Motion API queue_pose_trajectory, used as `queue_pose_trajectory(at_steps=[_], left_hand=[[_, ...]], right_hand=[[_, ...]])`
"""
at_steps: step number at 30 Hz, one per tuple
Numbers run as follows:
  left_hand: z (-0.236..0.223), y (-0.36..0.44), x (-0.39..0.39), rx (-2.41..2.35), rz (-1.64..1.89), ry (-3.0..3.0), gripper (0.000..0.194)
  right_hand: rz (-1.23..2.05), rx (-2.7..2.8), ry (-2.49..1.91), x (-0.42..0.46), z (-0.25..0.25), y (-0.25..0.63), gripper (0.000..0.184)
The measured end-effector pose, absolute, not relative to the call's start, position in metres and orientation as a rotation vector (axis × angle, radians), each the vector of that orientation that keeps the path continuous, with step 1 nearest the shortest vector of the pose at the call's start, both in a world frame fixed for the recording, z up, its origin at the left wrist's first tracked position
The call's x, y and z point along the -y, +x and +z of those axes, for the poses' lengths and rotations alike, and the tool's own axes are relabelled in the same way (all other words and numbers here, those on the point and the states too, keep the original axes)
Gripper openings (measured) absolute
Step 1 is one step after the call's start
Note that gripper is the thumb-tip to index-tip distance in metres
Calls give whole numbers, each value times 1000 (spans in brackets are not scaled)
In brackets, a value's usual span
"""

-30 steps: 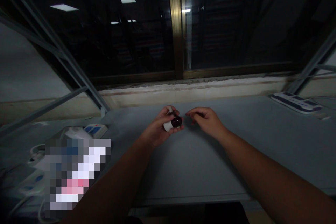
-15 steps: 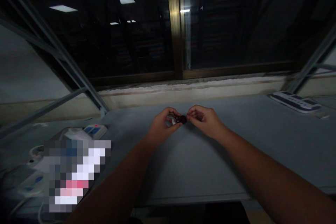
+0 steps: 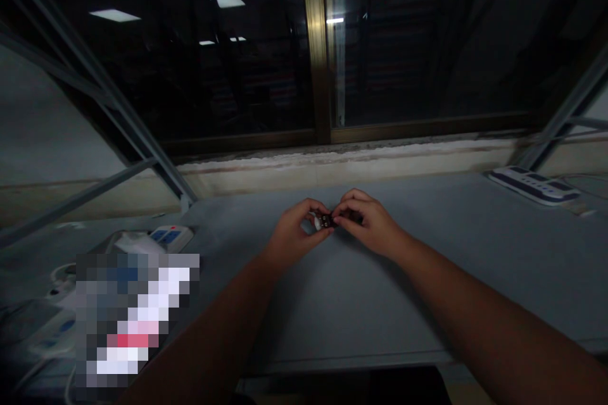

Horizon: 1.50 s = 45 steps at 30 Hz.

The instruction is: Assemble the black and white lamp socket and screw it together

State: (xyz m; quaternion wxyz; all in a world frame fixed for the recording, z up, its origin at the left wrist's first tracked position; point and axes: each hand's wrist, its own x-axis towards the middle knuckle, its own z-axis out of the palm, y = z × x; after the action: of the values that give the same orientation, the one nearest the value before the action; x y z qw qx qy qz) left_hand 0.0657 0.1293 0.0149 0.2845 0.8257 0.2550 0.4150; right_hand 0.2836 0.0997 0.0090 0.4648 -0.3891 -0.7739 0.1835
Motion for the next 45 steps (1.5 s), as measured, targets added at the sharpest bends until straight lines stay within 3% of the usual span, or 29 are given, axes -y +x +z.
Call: queue_pose_trajectory(at_steps=[21, 27, 38, 45], left_hand=[[8, 74, -125, -683, 1207, 1794, 40], [8, 74, -125, -670, 1193, 1790, 42], [-2, 73, -131, -655, 1176, 1824, 40], [3, 73, -132, -663, 1242, 1903, 28]], right_hand=[[620, 1883, -834, -101, 5, 284, 32], [526, 1952, -805, -99, 9, 285, 19], [368, 2099, -804, -98, 17, 291, 18], [723, 1854, -845, -98, 3, 288, 41]])
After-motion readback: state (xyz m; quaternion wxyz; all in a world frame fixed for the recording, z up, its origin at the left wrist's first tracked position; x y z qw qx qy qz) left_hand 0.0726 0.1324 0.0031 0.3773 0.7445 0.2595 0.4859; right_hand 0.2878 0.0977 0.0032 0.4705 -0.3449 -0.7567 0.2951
